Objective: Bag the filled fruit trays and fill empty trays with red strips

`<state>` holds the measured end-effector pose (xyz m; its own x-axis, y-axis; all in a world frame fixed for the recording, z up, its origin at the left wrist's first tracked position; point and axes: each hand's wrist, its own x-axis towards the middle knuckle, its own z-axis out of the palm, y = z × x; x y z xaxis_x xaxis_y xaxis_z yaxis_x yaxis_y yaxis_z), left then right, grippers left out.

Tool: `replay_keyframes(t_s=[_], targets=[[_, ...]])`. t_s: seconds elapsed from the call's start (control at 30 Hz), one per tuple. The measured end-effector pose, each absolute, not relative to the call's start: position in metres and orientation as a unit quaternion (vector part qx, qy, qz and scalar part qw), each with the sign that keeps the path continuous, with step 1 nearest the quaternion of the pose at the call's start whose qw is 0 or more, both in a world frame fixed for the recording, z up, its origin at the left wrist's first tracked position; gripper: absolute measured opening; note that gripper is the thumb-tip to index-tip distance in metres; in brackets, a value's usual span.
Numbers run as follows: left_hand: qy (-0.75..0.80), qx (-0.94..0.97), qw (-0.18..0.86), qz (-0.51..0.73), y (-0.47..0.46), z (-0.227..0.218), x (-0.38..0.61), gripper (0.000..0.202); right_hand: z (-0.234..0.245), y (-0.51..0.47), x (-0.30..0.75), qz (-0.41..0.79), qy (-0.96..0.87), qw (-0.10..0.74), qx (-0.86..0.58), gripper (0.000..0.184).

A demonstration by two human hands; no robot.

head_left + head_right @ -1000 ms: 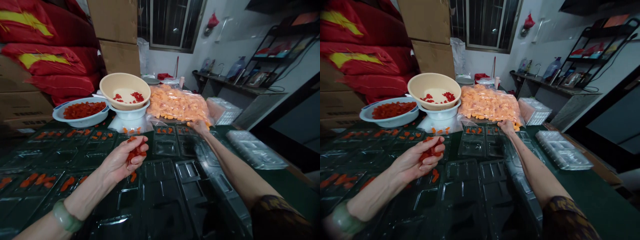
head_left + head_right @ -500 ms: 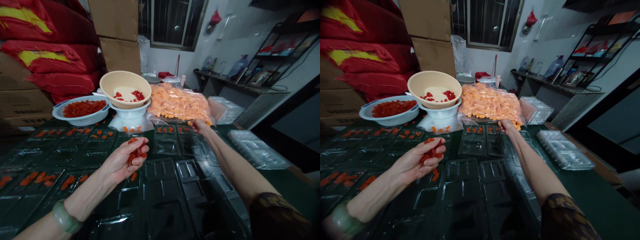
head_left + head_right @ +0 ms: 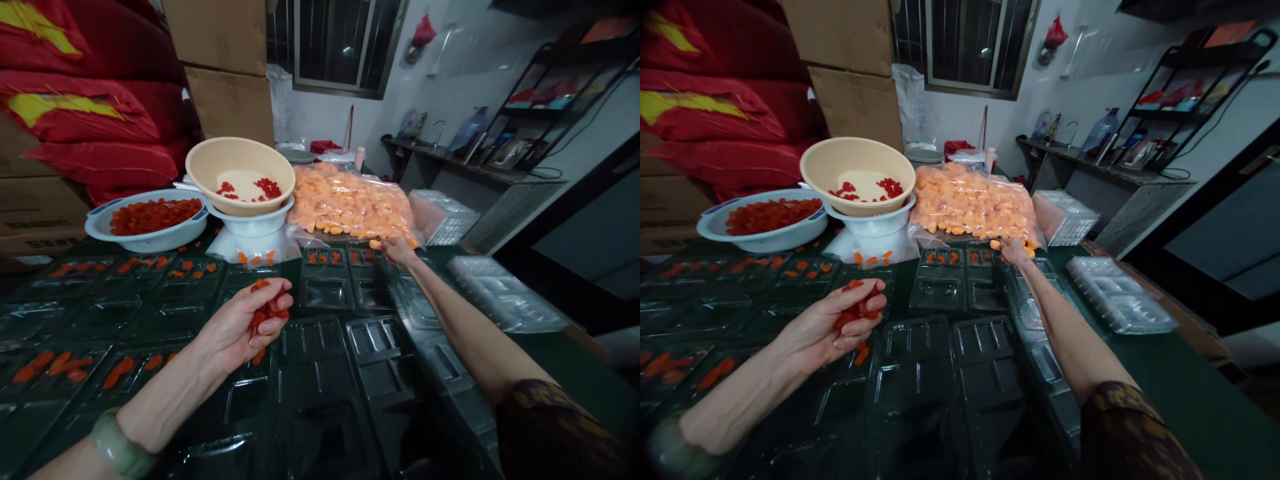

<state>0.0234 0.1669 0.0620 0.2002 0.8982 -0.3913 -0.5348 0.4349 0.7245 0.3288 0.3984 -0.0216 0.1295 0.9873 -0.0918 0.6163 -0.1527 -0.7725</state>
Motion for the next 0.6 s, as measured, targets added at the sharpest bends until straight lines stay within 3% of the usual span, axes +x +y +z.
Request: replay_keyframes(t_s=[0.27, 0.6], targets=[[0.409, 0.219, 0.740, 0.488, 0.1666, 0.0615, 0.0232, 0.007, -0.0163, 0.3958, 0.3318, 0.294, -0.609, 0.263, -0.688, 0.024], [0.411, 0.224, 0.737, 0.487, 0.1636, 0.0592, 0.0204, 0.008, -0.0168, 0.3974, 0.3351, 0.220, -0.622, 0.304, -0.688, 0.016]])
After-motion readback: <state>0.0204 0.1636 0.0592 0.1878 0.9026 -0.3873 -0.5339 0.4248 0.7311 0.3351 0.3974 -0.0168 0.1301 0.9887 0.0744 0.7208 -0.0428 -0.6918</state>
